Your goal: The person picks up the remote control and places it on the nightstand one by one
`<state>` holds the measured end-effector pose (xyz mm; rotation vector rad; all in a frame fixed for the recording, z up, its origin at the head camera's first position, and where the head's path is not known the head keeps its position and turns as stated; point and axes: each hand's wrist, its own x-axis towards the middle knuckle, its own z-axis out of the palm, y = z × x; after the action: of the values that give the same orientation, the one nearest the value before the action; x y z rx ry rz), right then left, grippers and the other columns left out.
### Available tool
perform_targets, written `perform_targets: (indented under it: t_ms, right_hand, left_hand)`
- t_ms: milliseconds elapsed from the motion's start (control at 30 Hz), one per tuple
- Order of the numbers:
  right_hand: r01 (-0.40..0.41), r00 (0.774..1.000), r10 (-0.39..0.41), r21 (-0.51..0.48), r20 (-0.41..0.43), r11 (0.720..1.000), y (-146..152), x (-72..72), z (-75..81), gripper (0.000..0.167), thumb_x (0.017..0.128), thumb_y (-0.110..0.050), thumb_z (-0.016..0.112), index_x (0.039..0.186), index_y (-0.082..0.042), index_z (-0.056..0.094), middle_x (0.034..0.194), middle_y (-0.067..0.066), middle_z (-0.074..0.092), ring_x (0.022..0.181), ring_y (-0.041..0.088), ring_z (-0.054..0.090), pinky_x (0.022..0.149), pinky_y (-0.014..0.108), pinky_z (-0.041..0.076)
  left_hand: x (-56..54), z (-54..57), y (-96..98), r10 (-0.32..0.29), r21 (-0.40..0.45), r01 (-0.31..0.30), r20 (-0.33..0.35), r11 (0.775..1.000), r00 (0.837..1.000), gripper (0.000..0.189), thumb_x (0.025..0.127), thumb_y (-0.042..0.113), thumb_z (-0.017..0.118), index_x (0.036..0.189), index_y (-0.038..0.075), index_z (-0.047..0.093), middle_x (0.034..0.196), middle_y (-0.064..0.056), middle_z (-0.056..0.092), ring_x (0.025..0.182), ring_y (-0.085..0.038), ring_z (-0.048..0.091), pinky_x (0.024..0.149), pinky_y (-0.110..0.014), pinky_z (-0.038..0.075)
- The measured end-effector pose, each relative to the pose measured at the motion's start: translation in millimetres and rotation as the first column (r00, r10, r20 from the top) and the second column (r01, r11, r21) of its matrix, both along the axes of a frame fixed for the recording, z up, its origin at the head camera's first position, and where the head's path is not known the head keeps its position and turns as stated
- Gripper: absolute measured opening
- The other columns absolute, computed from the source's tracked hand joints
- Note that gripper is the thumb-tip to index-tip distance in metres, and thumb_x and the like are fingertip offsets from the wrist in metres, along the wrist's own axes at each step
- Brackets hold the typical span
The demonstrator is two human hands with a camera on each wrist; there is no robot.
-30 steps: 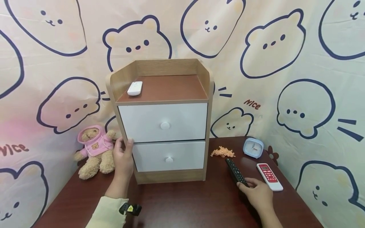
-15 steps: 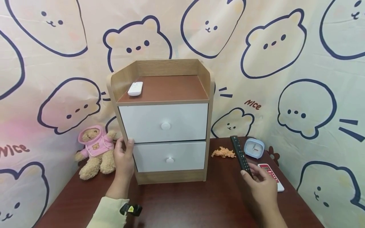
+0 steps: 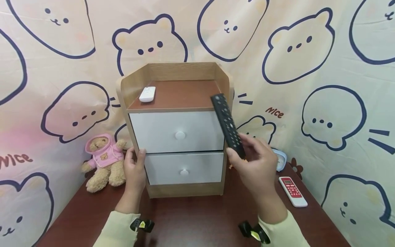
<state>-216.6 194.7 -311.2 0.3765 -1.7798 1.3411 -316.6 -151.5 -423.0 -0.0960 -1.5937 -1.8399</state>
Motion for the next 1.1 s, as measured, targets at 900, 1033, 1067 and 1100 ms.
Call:
perform_targets:
  t_ms: [900, 1033, 1067, 1100]
  right_hand:
    - [0.200, 0.929, -0.330, 0.522, 0.168, 0.829, -132, -87.0, 134.5, 0.053, 0.092, -0.045, 0.075, 0.125, -0.004, 0.079, 0.112, 0.010, 0.074, 0.098, 0.024, 0.062, 0.080, 0.039, 0.051]
    - [0.194, 0.901, -0.380, 0.589, 0.210, 0.785, -142, -97.1, 140.3, 0.049, 0.094, -0.047, 0.072, 0.116, -0.005, 0.080, 0.107, 0.008, 0.074, 0.098, 0.024, 0.061, 0.081, 0.038, 0.051]
    - [0.197, 0.892, -0.397, 0.603, 0.217, 0.773, -143, -99.1, 141.5, 0.047, 0.095, -0.047, 0.072, 0.114, -0.005, 0.080, 0.105, 0.008, 0.074, 0.097, 0.024, 0.061, 0.081, 0.038, 0.051]
    - [0.198, 0.884, -0.409, 0.612, 0.226, 0.765, -145, -101.0, 142.6, 0.046, 0.095, -0.047, 0.071, 0.111, -0.005, 0.080, 0.103, 0.008, 0.073, 0.096, 0.024, 0.061, 0.080, 0.037, 0.051]
  left_hand:
    - [-2.0, 2.4, -1.3, 0.030, -0.044, -0.029, 0.033, 0.999, 0.999, 0.040, 0.109, 0.020, 0.066, 0.143, 0.000, 0.062, 0.117, 0.005, 0.062, 0.108, -0.010, 0.056, 0.092, -0.019, 0.045]
    - [-0.7, 0.3, -0.6, 0.041, -0.055, -0.039, 0.034, 0.998, 0.999, 0.039, 0.109, 0.020, 0.066, 0.143, 0.001, 0.062, 0.115, 0.006, 0.062, 0.106, -0.010, 0.056, 0.090, -0.019, 0.045]
    - [-0.6, 0.0, -0.1, 0.041, -0.056, -0.039, 0.033, 0.998, 0.999, 0.039, 0.109, 0.020, 0.066, 0.143, 0.002, 0.063, 0.115, 0.007, 0.063, 0.106, -0.010, 0.056, 0.090, -0.019, 0.045]
    - [-0.5, -0.1, 0.5, 0.040, -0.057, -0.038, 0.032, 0.998, 0.999, 0.038, 0.109, 0.021, 0.066, 0.143, 0.002, 0.063, 0.115, 0.007, 0.063, 0.106, -0.010, 0.056, 0.090, -0.019, 0.045]
